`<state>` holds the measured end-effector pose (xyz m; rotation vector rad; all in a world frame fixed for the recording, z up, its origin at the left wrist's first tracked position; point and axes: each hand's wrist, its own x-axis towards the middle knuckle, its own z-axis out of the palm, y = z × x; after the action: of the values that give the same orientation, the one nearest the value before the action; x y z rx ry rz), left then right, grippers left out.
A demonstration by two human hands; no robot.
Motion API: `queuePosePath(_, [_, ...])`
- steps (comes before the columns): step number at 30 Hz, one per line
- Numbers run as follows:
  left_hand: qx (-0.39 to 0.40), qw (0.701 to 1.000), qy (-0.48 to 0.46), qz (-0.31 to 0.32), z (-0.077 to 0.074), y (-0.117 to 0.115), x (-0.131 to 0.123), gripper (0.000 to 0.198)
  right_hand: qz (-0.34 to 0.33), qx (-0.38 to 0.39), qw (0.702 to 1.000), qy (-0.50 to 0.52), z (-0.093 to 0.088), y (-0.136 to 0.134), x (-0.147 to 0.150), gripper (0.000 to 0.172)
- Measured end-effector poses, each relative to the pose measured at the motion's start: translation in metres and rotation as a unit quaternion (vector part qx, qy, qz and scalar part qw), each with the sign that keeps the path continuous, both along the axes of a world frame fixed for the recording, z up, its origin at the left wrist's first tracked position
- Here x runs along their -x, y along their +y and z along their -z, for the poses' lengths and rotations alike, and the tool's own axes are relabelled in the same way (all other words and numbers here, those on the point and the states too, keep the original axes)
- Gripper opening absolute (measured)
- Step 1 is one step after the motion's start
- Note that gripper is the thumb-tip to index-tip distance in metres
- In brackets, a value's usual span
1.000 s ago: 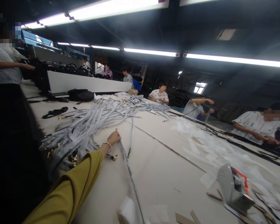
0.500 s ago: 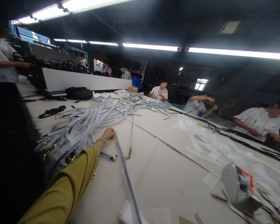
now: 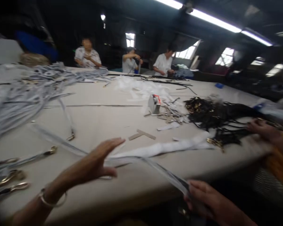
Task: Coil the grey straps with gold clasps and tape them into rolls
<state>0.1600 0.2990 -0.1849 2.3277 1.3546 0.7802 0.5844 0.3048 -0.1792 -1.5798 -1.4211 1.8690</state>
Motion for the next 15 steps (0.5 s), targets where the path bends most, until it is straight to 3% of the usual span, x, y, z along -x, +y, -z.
queuePosePath(2, [-0.033, 0.995, 0.068, 0.063, 0.019, -0.009, -0.063, 0.096, -0.021, 0.001, 0.999, 0.048, -0.008, -0.004, -0.004, 0.05])
queuePosePath(3, [-0.057, 0.993, 0.093, 0.045, 0.03, -0.008, -0.086, 0.092, -0.033, -0.005, 0.997, 0.071, -0.014, -0.002, -0.002, 0.049])
queuePosePath(5, [-0.11, 0.987, 0.114, -0.031, 0.052, 0.001, -0.114, 0.065, -0.037, -0.025, 0.994, 0.103, -0.025, 0.004, 0.002, 0.047])
queuePosePath(7, [-0.151, 0.978, 0.109, -0.096, 0.067, 0.015, -0.12, 0.038, -0.037, -0.045, 0.992, 0.111, -0.032, 0.008, 0.003, 0.046])
queuePosePath(9, [-0.185, 0.972, 0.107, -0.102, 0.074, 0.027, -0.113, 0.027, -0.064, -0.064, 0.992, 0.09, -0.032, 0.008, -0.003, 0.046])
queuePosePath(12, [-0.223, 0.963, 0.126, -0.081, 0.073, 0.036, -0.096, 0.021, -0.118, -0.079, 0.989, 0.034, -0.023, 0.003, -0.017, 0.049])
queuePosePath(15, [-0.237, 0.956, 0.15, -0.081, 0.069, 0.041, -0.082, 0.02, -0.126, -0.082, 0.989, 0.009, -0.016, -0.003, -0.035, 0.05])
